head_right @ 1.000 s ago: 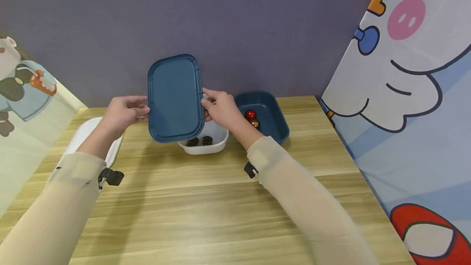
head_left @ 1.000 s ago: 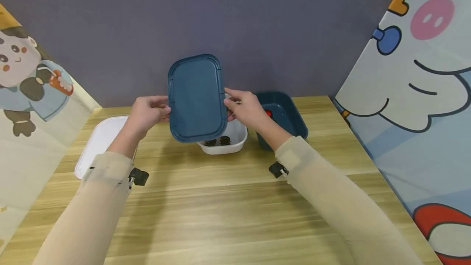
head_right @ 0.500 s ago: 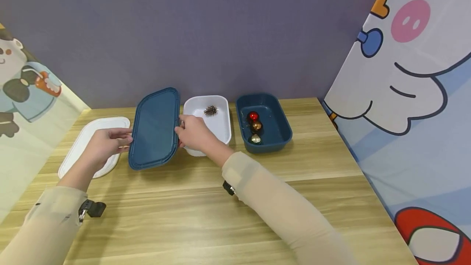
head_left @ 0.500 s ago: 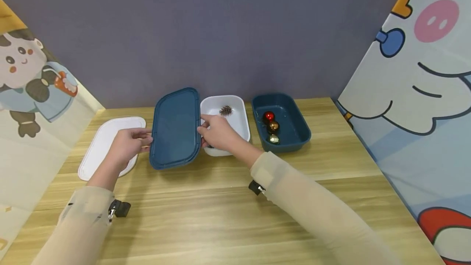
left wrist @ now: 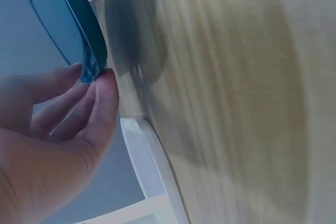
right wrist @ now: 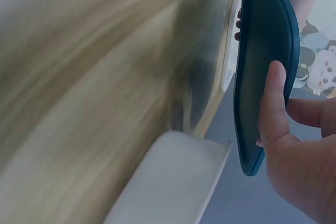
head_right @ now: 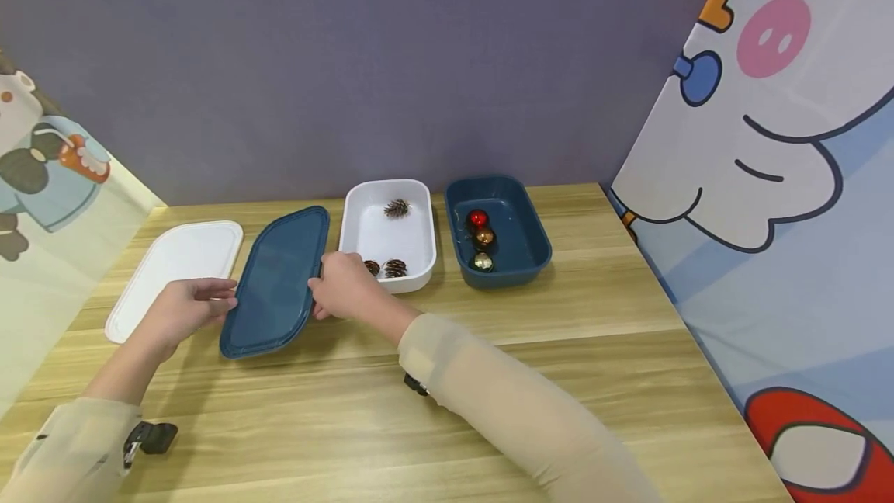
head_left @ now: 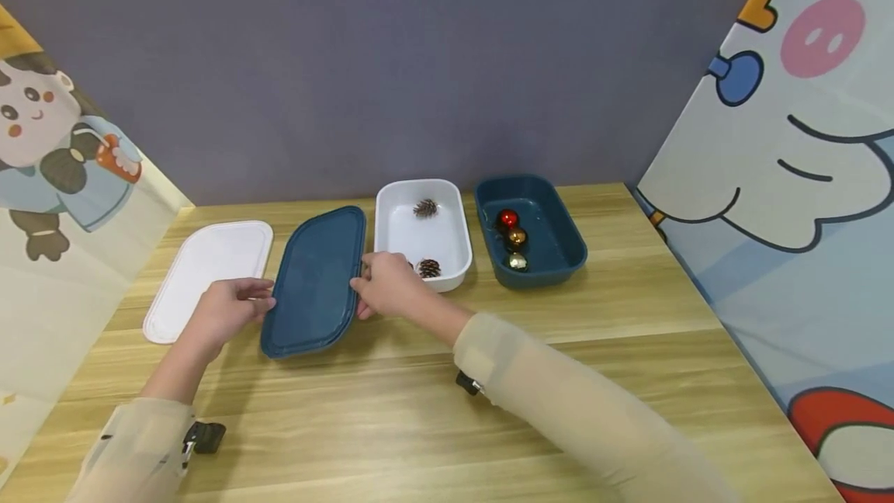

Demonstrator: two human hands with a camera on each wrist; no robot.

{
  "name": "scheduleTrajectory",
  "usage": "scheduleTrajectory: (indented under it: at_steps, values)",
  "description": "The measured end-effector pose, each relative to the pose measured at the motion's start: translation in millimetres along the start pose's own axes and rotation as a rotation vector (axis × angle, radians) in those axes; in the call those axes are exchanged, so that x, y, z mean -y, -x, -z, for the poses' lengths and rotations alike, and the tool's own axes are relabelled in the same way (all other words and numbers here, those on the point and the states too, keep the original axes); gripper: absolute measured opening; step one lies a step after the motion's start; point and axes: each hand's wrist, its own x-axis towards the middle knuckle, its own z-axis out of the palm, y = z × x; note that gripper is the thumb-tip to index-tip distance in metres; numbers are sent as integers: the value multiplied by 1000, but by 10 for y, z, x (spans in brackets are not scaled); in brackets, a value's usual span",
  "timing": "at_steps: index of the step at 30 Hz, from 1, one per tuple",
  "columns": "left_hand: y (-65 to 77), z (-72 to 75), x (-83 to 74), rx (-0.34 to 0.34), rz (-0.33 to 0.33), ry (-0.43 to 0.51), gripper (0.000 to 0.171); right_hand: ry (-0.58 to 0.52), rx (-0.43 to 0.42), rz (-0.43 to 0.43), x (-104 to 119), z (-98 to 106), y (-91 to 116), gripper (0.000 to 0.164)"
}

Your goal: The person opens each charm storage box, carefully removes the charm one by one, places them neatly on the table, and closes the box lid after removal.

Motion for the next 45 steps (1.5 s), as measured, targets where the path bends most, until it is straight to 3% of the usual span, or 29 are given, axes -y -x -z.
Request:
scheduleTrajectory:
  at_steps: [6,11,14,19,25,30,34,40,45]
  values:
    - [134,-1,74,28,26,-33,53,21,43,-24,-75,-151,38,69]
    - [187,-10,117,26,50,-42,54,152,68,-3,-187,-233,29,69]
    - [211,-33,122,10,41,-98,53,260,92,16,-277,-277,6,57]
    - [271,-100,90,-31,-21,-245,50,367,174,13,-366,-307,-11,19]
    - [339,-191,61,-40,-62,-343,54,355,175,-6,-413,-314,6,18]
    - [411,-191,85,-61,-88,-376,62,414,155,15,-419,-344,36,58]
    - [477,-181,116,-57,-133,-443,75,588,153,42,-411,-418,131,68]
    - [599,-207,185,-16,-136,-593,99,808,192,39,-355,-584,365,99]
    - [680,-283,235,2,-155,-652,104,976,121,69,-333,-670,507,101]
